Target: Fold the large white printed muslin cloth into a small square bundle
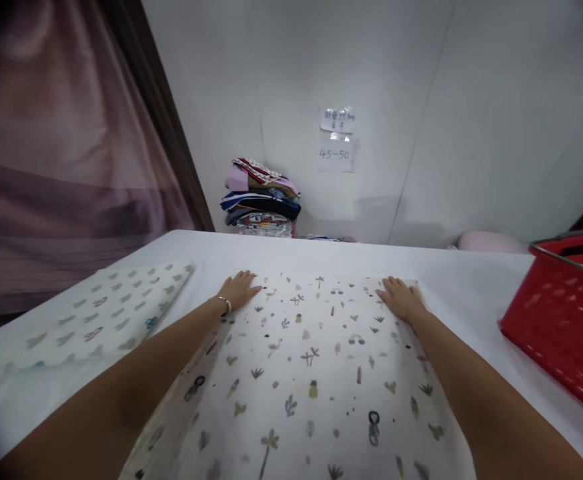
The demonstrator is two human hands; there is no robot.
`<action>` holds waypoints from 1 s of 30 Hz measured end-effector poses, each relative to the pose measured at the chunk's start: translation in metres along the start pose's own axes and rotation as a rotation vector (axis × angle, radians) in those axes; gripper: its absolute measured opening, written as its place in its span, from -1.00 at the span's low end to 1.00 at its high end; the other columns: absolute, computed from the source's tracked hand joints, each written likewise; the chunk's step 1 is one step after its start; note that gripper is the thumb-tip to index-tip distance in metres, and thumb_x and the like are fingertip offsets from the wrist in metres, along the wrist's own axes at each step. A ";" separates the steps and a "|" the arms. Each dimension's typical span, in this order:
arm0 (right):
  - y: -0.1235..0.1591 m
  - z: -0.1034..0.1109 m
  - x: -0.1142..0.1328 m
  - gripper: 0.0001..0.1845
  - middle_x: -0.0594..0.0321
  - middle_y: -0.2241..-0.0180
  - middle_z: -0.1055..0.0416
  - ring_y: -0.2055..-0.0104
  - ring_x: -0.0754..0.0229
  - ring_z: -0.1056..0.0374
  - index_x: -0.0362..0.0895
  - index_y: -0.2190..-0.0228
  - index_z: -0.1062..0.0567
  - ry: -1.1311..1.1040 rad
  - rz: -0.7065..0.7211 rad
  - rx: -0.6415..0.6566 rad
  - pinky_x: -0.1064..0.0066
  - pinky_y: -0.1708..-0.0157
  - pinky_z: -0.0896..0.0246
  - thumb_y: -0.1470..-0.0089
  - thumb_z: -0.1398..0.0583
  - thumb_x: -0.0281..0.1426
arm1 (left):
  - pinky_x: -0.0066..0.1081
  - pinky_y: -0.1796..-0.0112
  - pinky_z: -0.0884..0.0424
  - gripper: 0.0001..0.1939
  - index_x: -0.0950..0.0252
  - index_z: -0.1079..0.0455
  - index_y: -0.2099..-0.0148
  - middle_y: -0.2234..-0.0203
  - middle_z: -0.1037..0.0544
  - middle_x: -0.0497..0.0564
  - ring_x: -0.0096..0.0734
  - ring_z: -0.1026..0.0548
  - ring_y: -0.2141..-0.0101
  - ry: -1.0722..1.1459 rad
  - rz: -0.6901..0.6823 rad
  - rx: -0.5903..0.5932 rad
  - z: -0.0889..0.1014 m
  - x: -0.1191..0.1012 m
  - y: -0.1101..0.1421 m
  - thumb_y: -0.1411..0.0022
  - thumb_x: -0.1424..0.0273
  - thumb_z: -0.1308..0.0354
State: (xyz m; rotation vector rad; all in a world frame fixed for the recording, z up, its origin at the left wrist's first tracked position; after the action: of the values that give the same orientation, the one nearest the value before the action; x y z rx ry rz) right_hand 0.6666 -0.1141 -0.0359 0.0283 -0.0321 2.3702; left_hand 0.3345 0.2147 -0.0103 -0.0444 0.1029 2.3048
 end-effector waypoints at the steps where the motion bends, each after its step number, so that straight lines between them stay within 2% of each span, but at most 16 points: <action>1: 0.002 0.000 -0.002 -0.35 0.15 -0.23 0.10 -0.25 0.00 0.22 -0.10 -0.15 -0.10 0.016 -0.001 -0.021 0.00 -0.13 0.17 -0.13 0.21 -0.05 | -0.05 -0.13 0.16 -0.35 0.26 0.01 -0.23 -0.24 0.07 0.08 -0.17 0.16 -0.22 -0.005 -0.002 -0.007 0.000 0.001 0.003 -0.20 0.01 0.26; 5: 0.013 -0.005 -0.015 -0.32 0.18 -0.23 0.07 -0.25 -0.02 0.19 -0.07 -0.16 -0.09 0.022 0.005 -0.059 -0.01 -0.12 0.15 -0.11 0.22 -0.02 | -0.10 -0.14 0.17 -0.29 0.29 0.04 -0.24 -0.25 0.09 0.09 -0.19 0.18 -0.23 -0.001 -0.035 -0.036 -0.004 0.004 0.016 -0.18 -0.04 0.29; 9: 0.018 -0.007 -0.020 -0.31 0.17 -0.21 0.03 -0.23 -0.03 0.13 -0.07 -0.15 -0.12 -0.006 -0.025 -0.030 -0.04 -0.09 0.10 -0.09 0.23 -0.01 | -0.08 -0.14 0.16 -0.26 0.30 0.09 -0.26 -0.25 0.12 0.08 -0.19 0.21 -0.23 0.051 -0.013 0.023 -0.006 0.004 0.021 -0.18 -0.05 0.29; 11: 0.024 -0.005 -0.016 -0.31 0.11 -0.21 0.02 -0.23 -0.06 0.14 -0.11 -0.14 -0.14 0.017 -0.029 -0.063 -0.07 -0.07 0.08 -0.09 0.23 -0.03 | -0.06 -0.13 0.14 -0.29 0.29 0.06 -0.24 -0.25 0.12 0.09 -0.18 0.20 -0.23 0.068 0.001 0.032 -0.004 0.004 0.027 -0.18 -0.03 0.26; 14: 0.044 -0.006 -0.010 -0.32 0.08 -0.22 0.06 -0.25 -0.05 0.20 -0.15 -0.14 -0.12 0.057 0.045 -0.173 -0.08 -0.09 0.14 -0.10 0.24 -0.07 | -0.08 -0.13 0.14 -0.33 0.27 0.00 -0.22 -0.25 0.10 0.09 -0.20 0.19 -0.23 0.097 0.008 -0.019 -0.001 0.010 0.042 -0.18 0.00 0.21; 16: 0.060 -0.013 -0.012 -0.32 0.10 -0.21 0.04 -0.25 -0.04 0.19 -0.14 -0.13 -0.15 0.057 0.099 -0.186 -0.07 -0.10 0.15 -0.09 0.22 -0.07 | -0.17 -0.14 0.11 -0.39 0.26 -0.06 -0.19 -0.23 0.03 0.06 -0.23 0.11 -0.22 0.163 0.020 -0.068 -0.001 0.019 0.053 -0.18 0.05 0.13; 18: 0.071 -0.021 -0.018 -0.34 0.12 -0.19 -0.02 -0.24 -0.04 0.15 -0.10 -0.09 -0.23 0.032 0.100 -0.135 -0.06 -0.09 0.11 -0.07 0.20 -0.05 | -0.27 -0.12 0.01 -0.46 0.25 -0.12 -0.17 -0.19 -0.10 0.06 -0.28 -0.04 -0.18 0.229 0.062 -0.110 0.002 0.031 0.058 -0.20 0.13 0.10; 21: 0.076 -0.029 -0.025 -0.34 0.13 -0.18 -0.06 -0.23 -0.03 0.13 -0.06 -0.04 -0.29 0.004 0.079 -0.087 -0.05 -0.08 0.08 -0.05 0.20 -0.03 | -0.37 -0.03 -0.15 -0.56 0.28 -0.22 -0.10 -0.09 -0.29 0.09 -0.31 -0.24 -0.07 0.266 0.168 -0.165 0.014 0.045 0.047 -0.25 0.24 0.15; 25: 0.073 -0.032 -0.028 -0.37 0.15 -0.17 -0.08 -0.23 -0.04 0.13 -0.04 -0.01 -0.32 0.022 0.141 -0.114 -0.07 -0.07 0.07 -0.05 0.21 -0.06 | -0.44 0.11 -0.26 -0.70 0.26 -0.41 0.11 0.08 -0.45 0.08 -0.32 -0.39 0.07 0.306 0.298 -0.217 0.028 0.045 0.012 -0.21 0.34 0.09; 30: 0.076 -0.035 -0.031 -0.39 0.19 -0.17 -0.08 -0.24 -0.03 0.15 -0.01 -0.03 -0.31 0.033 0.172 -0.143 -0.04 -0.08 0.07 -0.07 0.22 -0.08 | -0.43 0.22 -0.32 -0.75 0.28 -0.44 0.20 0.17 -0.50 0.12 -0.28 -0.45 0.16 0.347 0.439 -0.199 0.024 0.039 -0.025 -0.16 0.35 0.01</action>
State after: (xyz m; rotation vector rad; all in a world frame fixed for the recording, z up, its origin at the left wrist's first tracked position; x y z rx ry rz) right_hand 0.6355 -0.1885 -0.0725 -0.0853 -0.1952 2.5340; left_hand 0.3268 0.2628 0.0094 -0.5753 0.0635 2.7167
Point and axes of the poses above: each hand's wrist, its own y-axis away from the middle knuckle, its own z-axis out of the back of the hand, x = y × z, the point moved 4 cm from there along -y, towards the middle knuckle
